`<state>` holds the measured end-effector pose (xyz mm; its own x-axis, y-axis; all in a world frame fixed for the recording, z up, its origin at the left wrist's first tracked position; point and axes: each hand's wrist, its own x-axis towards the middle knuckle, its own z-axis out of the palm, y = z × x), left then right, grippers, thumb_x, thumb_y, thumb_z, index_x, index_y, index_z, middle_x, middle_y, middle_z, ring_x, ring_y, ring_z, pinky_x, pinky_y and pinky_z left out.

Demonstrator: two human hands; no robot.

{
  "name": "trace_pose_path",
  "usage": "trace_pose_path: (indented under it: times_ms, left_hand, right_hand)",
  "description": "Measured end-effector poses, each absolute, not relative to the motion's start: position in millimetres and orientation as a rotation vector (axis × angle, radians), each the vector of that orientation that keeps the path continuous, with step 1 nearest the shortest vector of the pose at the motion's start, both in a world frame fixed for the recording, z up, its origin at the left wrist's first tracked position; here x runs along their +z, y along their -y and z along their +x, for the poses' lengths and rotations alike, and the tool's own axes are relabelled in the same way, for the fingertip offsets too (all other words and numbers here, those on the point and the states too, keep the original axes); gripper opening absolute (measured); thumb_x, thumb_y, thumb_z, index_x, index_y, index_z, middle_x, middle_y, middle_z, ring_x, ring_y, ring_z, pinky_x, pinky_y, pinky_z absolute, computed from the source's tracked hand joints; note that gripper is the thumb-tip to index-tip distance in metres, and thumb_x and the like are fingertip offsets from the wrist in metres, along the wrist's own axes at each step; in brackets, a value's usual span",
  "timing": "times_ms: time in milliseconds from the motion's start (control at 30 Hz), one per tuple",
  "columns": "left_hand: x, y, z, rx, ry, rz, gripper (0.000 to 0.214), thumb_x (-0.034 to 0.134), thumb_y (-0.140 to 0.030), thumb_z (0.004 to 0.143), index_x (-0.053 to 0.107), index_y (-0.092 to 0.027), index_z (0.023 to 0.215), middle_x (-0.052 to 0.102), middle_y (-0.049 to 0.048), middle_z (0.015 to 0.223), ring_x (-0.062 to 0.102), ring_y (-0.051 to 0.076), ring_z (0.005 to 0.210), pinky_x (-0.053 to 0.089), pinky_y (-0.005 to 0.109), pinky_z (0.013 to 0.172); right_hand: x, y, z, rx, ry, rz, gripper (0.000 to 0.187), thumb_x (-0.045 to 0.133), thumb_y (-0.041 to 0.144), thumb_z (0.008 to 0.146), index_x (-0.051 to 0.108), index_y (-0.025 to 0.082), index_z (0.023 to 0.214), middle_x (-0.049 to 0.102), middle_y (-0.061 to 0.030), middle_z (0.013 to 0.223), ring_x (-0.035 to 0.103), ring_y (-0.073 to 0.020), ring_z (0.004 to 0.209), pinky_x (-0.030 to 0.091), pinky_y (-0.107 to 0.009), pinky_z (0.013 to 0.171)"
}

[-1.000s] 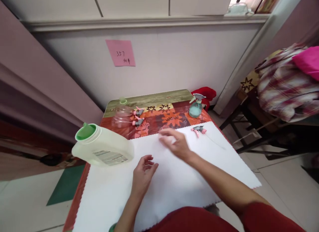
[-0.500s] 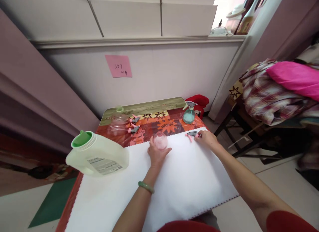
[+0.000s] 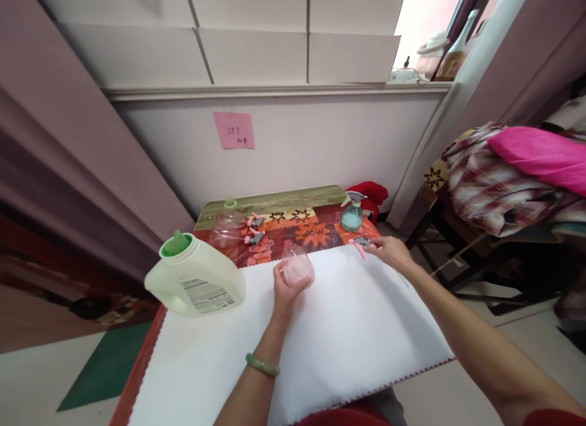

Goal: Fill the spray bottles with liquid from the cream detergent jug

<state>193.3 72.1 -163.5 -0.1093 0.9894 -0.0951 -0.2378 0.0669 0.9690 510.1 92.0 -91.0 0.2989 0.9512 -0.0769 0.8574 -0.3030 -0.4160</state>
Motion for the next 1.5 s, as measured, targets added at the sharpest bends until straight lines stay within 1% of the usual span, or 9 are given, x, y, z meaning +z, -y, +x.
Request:
trace_pose_path:
  times_ms: [67, 167, 333, 533, 800, 1033, 1233, 1367, 1500]
  left_hand:
    - [-162, -57, 185, 1.302, -0.992, 0.818, 0.079, 0.088, -0.041, 0.057, 0.050, -0.026, 0.125, 0.062, 0.0091, 0.123, 0.061, 0.031, 0.113, 0.049, 0.050, 0.097]
    - [-166, -38, 175, 1.210, -0.803, 0.669, 0.071, 0.077, -0.048, 0.069, 0.052, -0.023, 0.131, 0.062, 0.0141, 0.128, 0.063, 0.034, 0.113, 0.055, 0.052, 0.090]
    - [-176, -27, 166, 1.110, -0.642, 0.512, 0.064, 0.074, -0.045, 0.074, 0.057, -0.016, 0.128, 0.066, 0.0167, 0.122, 0.067, 0.033, 0.107, 0.058, 0.043, 0.080]
    - [-175, -26, 161, 1.054, -0.507, 0.468, 0.072, 0.074, -0.055, 0.072, 0.057, -0.016, 0.131, 0.066, 0.0184, 0.123, 0.069, 0.033, 0.098, 0.058, 0.037, 0.067]
    - [-168, -22, 158, 1.051, -0.416, 0.468, 0.074, 0.072, -0.057, 0.076, 0.053, -0.024, 0.139, 0.064, 0.0161, 0.129, 0.068, 0.028, 0.090, 0.051, 0.030, 0.055]
    - [-168, -19, 160, 1.039, -0.386, 0.492, 0.074, 0.073, -0.057, 0.076, 0.056, -0.020, 0.137, 0.066, 0.0171, 0.126, 0.067, 0.026, 0.088, 0.050, 0.029, 0.056]
    - [-169, -18, 160, 1.067, -0.338, 0.503, 0.077, 0.076, -0.061, 0.074, 0.057, -0.020, 0.137, 0.065, 0.0180, 0.131, 0.069, 0.028, 0.091, 0.052, 0.030, 0.056]
    - [-171, -18, 159, 1.081, -0.339, 0.468, 0.070, 0.072, -0.065, 0.076, 0.062, -0.021, 0.130, 0.066, 0.0162, 0.130, 0.071, 0.029, 0.093, 0.054, 0.029, 0.056]
    - [-172, -18, 158, 1.006, -0.303, 0.492, 0.085, 0.066, -0.076, 0.073, 0.062, -0.014, 0.131, 0.073, 0.0201, 0.115, 0.072, 0.030, 0.094, 0.057, 0.028, 0.057]
  right_hand:
    - [-74, -86, 508, 0.538, 1.560, -2.033, 0.040, 0.059, 0.053, 0.087, 0.075, 0.021, 0.104, 0.075, -0.0049, 0.088, 0.068, -0.0180, 0.075, 0.047, -0.026, 0.064]
    - [-39, -78, 487, 0.744, 1.270, -1.437, 0.038, 0.067, 0.053, 0.082, 0.072, 0.017, 0.095, 0.072, -0.0034, 0.079, 0.060, -0.0132, 0.059, 0.048, -0.025, 0.055]
    - [20, -66, 426, 0.732, 1.111, -0.947, 0.036, 0.072, 0.055, 0.083, 0.067, 0.022, 0.098, 0.074, -0.0064, 0.099, 0.065, -0.0130, 0.066, 0.055, -0.026, 0.057]
    - [35, -57, 382, 0.704, 1.181, -0.934, 0.036, 0.075, 0.056, 0.081, 0.065, 0.021, 0.088, 0.073, -0.0052, 0.094, 0.066, -0.0133, 0.066, 0.055, -0.026, 0.055]
    - [33, -43, 375, 0.676, 1.317, -0.988, 0.039, 0.075, 0.057, 0.080, 0.068, 0.021, 0.092, 0.073, -0.0034, 0.088, 0.057, -0.0098, 0.055, 0.054, -0.027, 0.055]
    - [22, -41, 363, 0.739, 1.341, -1.041, 0.038, 0.079, 0.054, 0.076, 0.070, 0.020, 0.093, 0.073, -0.0036, 0.086, 0.065, -0.0137, 0.067, 0.055, -0.027, 0.058]
    - [-33, -45, 332, 0.970, 1.341, -1.009, 0.039, 0.084, 0.055, 0.068, 0.072, 0.021, 0.085, 0.075, -0.0024, 0.083, 0.071, -0.0204, 0.082, 0.057, -0.036, 0.079]
    - [-62, -43, 314, 1.130, 1.282, -0.960, 0.039, 0.079, 0.055, 0.076, 0.074, 0.023, 0.098, 0.077, -0.0056, 0.094, 0.070, -0.0264, 0.098, 0.054, -0.043, 0.091]
    - [-68, -45, 312, 1.213, 1.225, -0.880, 0.035, 0.076, 0.054, 0.081, 0.073, 0.024, 0.098, 0.077, -0.0063, 0.102, 0.069, -0.0269, 0.107, 0.050, -0.045, 0.100]
